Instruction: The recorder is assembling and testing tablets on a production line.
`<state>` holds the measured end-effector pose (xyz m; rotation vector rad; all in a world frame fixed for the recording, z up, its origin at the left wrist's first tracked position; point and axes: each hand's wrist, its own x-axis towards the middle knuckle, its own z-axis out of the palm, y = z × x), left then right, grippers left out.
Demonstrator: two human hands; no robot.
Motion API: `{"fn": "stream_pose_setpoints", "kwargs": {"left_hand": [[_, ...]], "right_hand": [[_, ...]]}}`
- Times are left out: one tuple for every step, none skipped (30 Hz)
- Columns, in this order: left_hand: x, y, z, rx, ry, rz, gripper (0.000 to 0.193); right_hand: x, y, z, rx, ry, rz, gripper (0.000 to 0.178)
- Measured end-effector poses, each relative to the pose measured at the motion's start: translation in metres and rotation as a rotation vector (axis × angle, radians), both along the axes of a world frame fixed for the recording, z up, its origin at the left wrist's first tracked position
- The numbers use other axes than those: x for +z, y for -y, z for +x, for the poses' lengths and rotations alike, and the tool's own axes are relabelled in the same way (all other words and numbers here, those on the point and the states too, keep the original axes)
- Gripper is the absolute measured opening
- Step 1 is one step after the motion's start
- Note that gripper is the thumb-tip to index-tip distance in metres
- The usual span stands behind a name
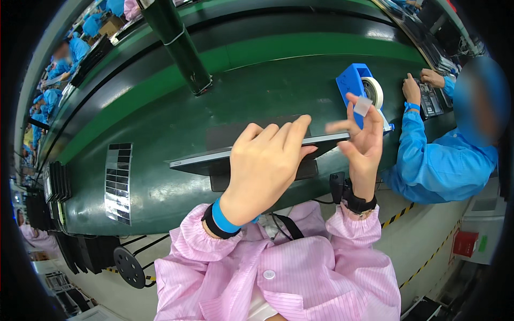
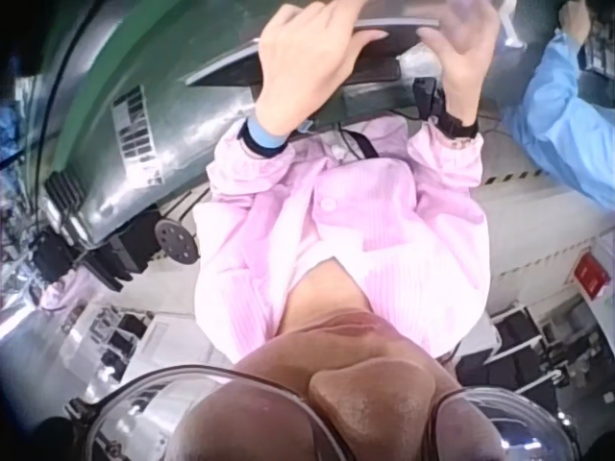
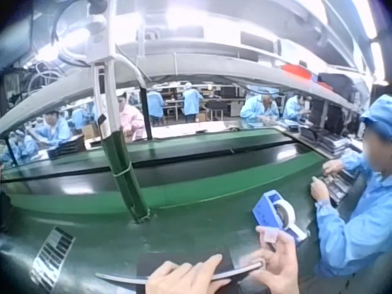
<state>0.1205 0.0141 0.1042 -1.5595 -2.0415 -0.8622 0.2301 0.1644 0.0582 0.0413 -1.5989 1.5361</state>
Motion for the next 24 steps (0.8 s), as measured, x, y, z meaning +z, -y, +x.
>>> {"fn": "stream_pose_setpoints", "kwargs": {"left_hand": [[0.001,-0.001,0.0,-0.002,0.007,-0.001,0.04],[0.001,-0.001,0.0,0.003,0.022,-0.012,0.038],[0.001,-0.001,-0.001,0.007,0.035,-0.022,0.037],[0.002,-0.003,-0.002,0.009,0.047,-0.021,0.034],[0.001,-0.004,-0.003,0.009,0.051,-0.022,0.034],[0.0,-0.005,-0.005,0.016,0.051,-0.01,0.033],[0.0,-0.006,-0.006,0.024,0.051,0.003,0.033],[0.0,-0.007,-0.008,0.022,0.052,0.003,0.033],[-0.001,-0.008,-0.009,0.019,0.055,0.023,0.033],[-0.001,-0.008,-0.009,0.016,0.057,0.044,0.033],[-0.001,-0.009,-0.009,0.015,0.06,0.044,0.033],[0.0,-0.008,-0.008,0.016,0.064,0.038,0.032],[0.0,-0.008,-0.007,0.019,0.068,0.031,0.031],[0.0,-0.007,-0.007,0.023,0.069,0.031,0.031],[-0.001,-0.006,-0.008,0.022,0.065,0.016,0.031],[-0.002,-0.006,-0.008,0.021,0.061,0.002,0.031],[-0.002,-0.005,-0.008,0.025,0.062,0.001,0.031],[-0.002,-0.006,-0.008,0.022,0.06,0.01,0.031],[-0.002,-0.007,-0.008,0.019,0.058,0.018,0.031],[-0.002,-0.007,-0.009,0.021,0.059,0.02,0.031],[-0.003,-0.007,-0.009,0.015,0.054,0.023,0.031],[-0.003,-0.007,-0.01,0.009,0.049,0.027,0.031],[-0.003,-0.007,-0.01,0.009,0.05,0.027,0.031],[-0.003,-0.007,-0.01,0.009,0.052,0.027,0.031]], "right_hand": [[0.001,0.0,0.003,-0.002,0.007,-0.001,0.067],[0.001,0.0,0.007,-0.096,-0.025,-0.059,0.057],[0.002,0.001,0.011,-0.192,-0.06,-0.116,0.048],[0.007,0.009,0.014,-0.301,-0.067,-0.171,0.025],[0.006,0.011,0.019,-0.302,-0.063,-0.171,0.025],[0.004,0.012,0.022,-0.297,-0.046,-0.176,0.019],[0.003,0.013,0.024,-0.291,-0.03,-0.181,0.014],[0.002,0.019,0.019,-0.325,-0.03,-0.205,0.006],[0.002,0.023,0.015,-0.328,-0.027,-0.205,0.006],[0.001,0.026,0.011,-0.319,-0.022,-0.221,0.005],[0.0,0.028,0.007,-0.31,-0.017,-0.237,0.005],[-0.001,0.03,0.004,-0.287,-0.02,-0.284,0.005],[-0.003,0.031,0.002,-0.283,-0.018,-0.284,0.005],[-0.004,0.031,-0.001,-0.255,-0.034,-0.318,0.005],[-0.006,0.032,-0.003,-0.225,-0.05,-0.352,0.005],[-0.007,0.032,-0.006,-0.206,-0.061,-0.364,0.005],[-0.008,0.033,-0.007,-0.201,-0.058,-0.364,0.005],[-0.009,0.033,-0.008,-0.193,-0.066,-0.378,0.005],[-0.01,0.033,-0.01,-0.185,-0.073,-0.391,0.005],[-0.012,0.032,-0.011,-0.184,-0.072,-0.39,0.005],[-0.014,0.032,-0.012,-0.191,-0.08,-0.379,0.005],[-0.015,0.031,-0.013,-0.198,-0.088,-0.369,0.005],[-0.016,0.03,-0.014,-0.198,-0.087,-0.368,0.005],[-0.016,0.03,-0.015,-0.218,-0.082,-0.339,0.006]]}}
